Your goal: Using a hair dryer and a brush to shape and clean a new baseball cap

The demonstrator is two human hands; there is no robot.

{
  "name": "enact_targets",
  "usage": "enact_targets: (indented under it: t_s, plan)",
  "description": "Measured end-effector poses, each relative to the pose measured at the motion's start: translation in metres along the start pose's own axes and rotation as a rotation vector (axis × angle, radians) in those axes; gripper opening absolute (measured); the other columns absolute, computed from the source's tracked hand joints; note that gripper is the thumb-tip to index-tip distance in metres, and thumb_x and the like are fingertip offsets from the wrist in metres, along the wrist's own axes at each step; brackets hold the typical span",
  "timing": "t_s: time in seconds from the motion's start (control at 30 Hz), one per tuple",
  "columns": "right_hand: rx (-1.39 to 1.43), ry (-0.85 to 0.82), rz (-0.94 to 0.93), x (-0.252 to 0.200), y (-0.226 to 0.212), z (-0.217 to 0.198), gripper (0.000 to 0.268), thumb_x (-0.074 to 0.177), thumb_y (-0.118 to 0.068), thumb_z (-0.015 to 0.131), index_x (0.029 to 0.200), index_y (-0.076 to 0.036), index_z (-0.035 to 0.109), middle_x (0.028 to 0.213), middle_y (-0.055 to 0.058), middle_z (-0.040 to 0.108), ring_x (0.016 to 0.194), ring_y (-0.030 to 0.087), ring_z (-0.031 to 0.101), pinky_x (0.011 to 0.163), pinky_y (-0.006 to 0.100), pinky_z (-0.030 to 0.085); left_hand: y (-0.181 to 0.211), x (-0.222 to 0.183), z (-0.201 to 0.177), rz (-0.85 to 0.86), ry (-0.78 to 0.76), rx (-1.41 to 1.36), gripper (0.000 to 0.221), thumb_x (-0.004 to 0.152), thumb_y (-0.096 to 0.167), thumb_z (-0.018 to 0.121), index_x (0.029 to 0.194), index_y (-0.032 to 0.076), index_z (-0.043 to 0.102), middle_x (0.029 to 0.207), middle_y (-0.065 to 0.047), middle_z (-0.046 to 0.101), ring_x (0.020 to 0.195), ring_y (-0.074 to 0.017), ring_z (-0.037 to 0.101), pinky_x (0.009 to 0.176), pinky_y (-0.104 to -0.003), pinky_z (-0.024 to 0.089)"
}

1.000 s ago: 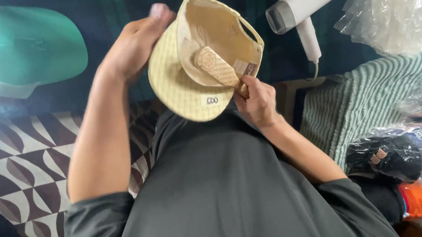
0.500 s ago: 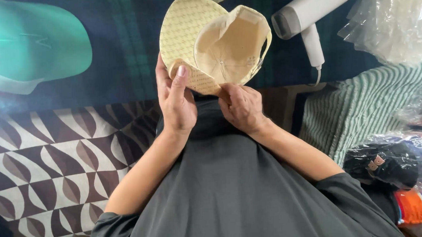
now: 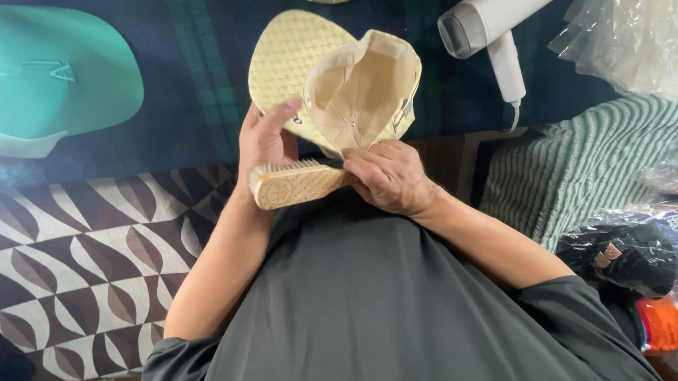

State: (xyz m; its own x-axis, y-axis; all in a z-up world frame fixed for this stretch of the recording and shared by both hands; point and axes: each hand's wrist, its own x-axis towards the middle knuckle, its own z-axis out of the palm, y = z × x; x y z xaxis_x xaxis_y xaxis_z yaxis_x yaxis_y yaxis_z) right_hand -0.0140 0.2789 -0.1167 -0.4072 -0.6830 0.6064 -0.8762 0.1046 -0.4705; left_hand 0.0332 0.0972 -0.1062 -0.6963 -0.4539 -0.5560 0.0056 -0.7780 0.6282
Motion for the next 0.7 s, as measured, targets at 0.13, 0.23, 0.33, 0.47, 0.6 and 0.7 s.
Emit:
enact_targets:
  t_s: [0.13,0.23,0.33,0.47,0.6,0.7]
  plan:
    - [0.080,-0.084,0.015,0.005,-0.003,-0.019,0.021,0.093,-0.014,0.071,0.111,-0.005,0.066,0.099,0.012,0.075,0.061,0.030,0.065,0.056,0.038,0.053,0.009,-0.003,-0.012,-0.106,0.269,-0.050,0.051,0.071,-0.010,0.069,0.121,-0.004,0.064,0.091,-0.024,0.069,0.077,-0.0367,0.071,0.078,-0.055,0.061]
    - [0.224,-0.253,0.395,-0.017,0.001,-0.048,0.031,0.079,-0.014,0.089,0.099,-0.003,0.068,0.084,0.014,0.072,0.070,0.038,0.069,0.058,0.046,0.055,0.010,-0.024,-0.015,0.038,0.179,0.061,0.028,0.085,0.001,0.070,0.113,0.001,0.067,0.080,-0.019,0.068,0.063,-0.0245,0.070,0.056,-0.040,0.061]
    - [0.401,-0.253,0.896,-0.066,0.014,-0.079,0.041,0.087,-0.030,0.082,0.114,-0.004,0.065,0.065,0.007,0.060,0.056,0.021,0.054,0.052,0.036,0.043,-0.007,-0.044,-0.026,0.603,0.018,0.529,0.030,0.105,0.004,0.059,0.133,-0.008,0.060,0.126,-0.023,0.069,0.130,-0.0328,0.055,0.112,-0.058,0.046]
    - [0.333,-0.410,0.919,-0.091,0.032,-0.075,0.035,0.092,-0.028,0.078,0.116,-0.007,0.064,0.066,0.013,0.060,0.060,0.030,0.061,0.053,0.042,0.040,0.010,-0.048,0.000,1.050,-0.390,0.794,0.036,0.105,0.014,0.053,0.131,-0.009,0.064,0.133,-0.025,0.067,0.135,-0.0472,0.055,0.121,-0.056,0.033]
    - [0.543,-0.187,1.000,-0.059,0.036,-0.053,0.038,0.098,-0.022,0.073,0.128,-0.002,0.062,0.093,0.013,0.072,0.090,0.022,0.068,0.073,0.044,0.053,-0.011,-0.038,-0.007,1.191,-0.571,0.838,0.053,0.109,0.036,0.039,0.134,-0.003,0.065,0.137,-0.023,0.066,0.136,-0.0484,0.054,0.122,-0.057,0.030]
    - [0.531,-0.239,0.993,-0.074,0.053,-0.043,0.042,0.102,-0.023,0.068,0.134,0.003,0.059,0.105,0.025,0.072,0.106,0.042,0.070,0.079,0.056,0.054,-0.014,-0.038,0.000,1.115,-0.551,0.751,0.048,0.109,0.031,0.045,0.133,-0.006,0.064,0.136,-0.025,0.065,0.136,-0.0489,0.054,0.121,-0.058,0.031]
